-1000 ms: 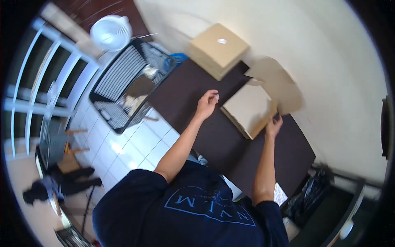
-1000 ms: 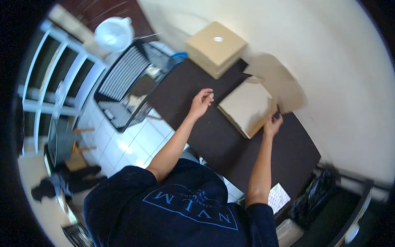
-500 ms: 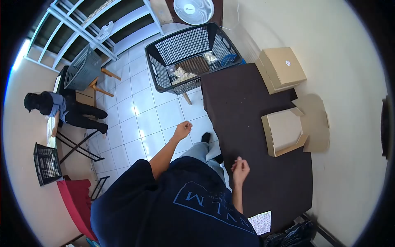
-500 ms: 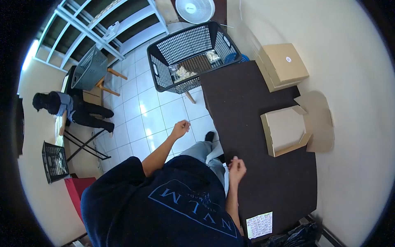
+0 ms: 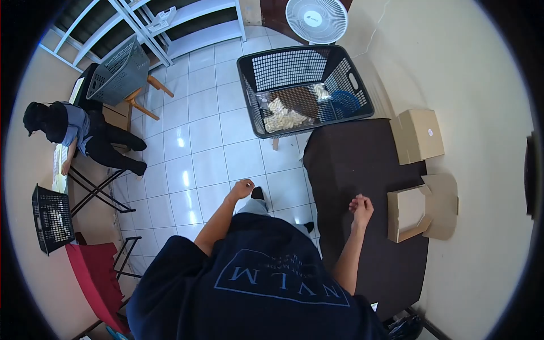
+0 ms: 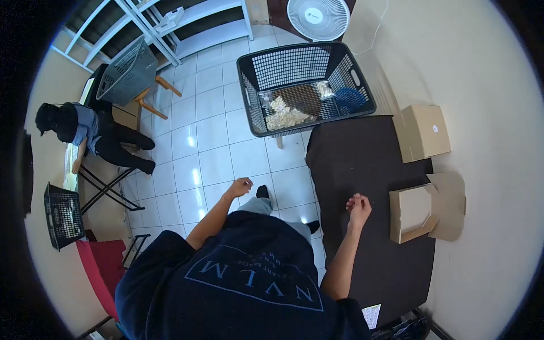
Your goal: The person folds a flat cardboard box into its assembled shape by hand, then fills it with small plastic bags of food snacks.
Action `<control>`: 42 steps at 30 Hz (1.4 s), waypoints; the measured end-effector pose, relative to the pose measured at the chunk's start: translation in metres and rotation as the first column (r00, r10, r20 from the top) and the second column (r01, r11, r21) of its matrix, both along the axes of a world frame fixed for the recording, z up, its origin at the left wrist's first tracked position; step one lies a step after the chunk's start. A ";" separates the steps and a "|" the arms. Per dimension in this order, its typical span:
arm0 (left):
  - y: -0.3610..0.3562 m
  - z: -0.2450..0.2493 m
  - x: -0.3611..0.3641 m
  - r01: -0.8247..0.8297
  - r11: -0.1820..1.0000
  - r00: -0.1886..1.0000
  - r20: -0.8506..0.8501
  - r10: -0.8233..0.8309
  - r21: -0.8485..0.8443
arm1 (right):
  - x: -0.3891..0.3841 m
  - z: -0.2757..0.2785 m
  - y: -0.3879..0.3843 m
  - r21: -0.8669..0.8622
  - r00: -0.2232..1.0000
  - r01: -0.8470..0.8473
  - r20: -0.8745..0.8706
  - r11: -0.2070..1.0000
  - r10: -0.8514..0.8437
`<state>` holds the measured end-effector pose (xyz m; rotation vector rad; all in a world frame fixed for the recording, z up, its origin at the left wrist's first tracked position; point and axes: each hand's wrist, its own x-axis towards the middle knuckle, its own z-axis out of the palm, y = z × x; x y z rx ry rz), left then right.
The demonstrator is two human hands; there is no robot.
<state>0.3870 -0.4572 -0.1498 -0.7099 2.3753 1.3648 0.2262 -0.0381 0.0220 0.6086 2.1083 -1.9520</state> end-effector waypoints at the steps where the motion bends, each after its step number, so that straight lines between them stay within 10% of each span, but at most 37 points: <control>1: -0.015 0.006 0.001 -0.055 0.998 0.998 0.009 0.055 -0.003 | -0.007 -0.001 -0.017 -0.019 1.000 0.023 -0.011 1.000 -0.023; 7: -0.103 0.018 0.029 -0.313 0.947 0.949 0.071 0.308 0.074 | -0.055 0.033 -0.134 -0.013 0.999 -0.001 -0.045 1.000 0.000; 14: -0.128 0.007 0.065 -0.636 0.763 0.756 0.297 0.584 0.119 | -0.180 0.045 -0.261 -0.053 0.903 -0.429 -0.012 0.902 0.429; 24: -0.028 0.051 0.033 -0.724 0.685 0.676 0.289 0.678 0.085 | -0.306 -0.200 -0.355 0.058 0.599 -0.687 0.611 0.725 0.518; 28: 0.003 0.084 -0.006 -0.801 0.592 0.587 0.304 0.750 0.086 | -0.293 -0.232 -0.373 0.326 0.588 -0.771 0.695 0.547 0.414; 30: 0.007 0.098 -0.020 -0.787 0.613 0.595 0.351 0.723 0.070 | -0.288 -0.258 -0.374 0.544 0.575 -0.805 0.620 0.236 0.534; 38: 0.005 0.107 -0.047 -0.865 0.502 0.476 0.340 0.811 0.014 | -0.283 -0.329 -0.395 0.533 0.424 -0.840 0.760 -0.100 0.494; 42: -0.030 0.097 -0.051 -0.867 0.498 0.490 0.210 0.846 0.018 | -0.301 -0.284 -0.404 0.417 0.458 -0.884 0.678 0.213 0.575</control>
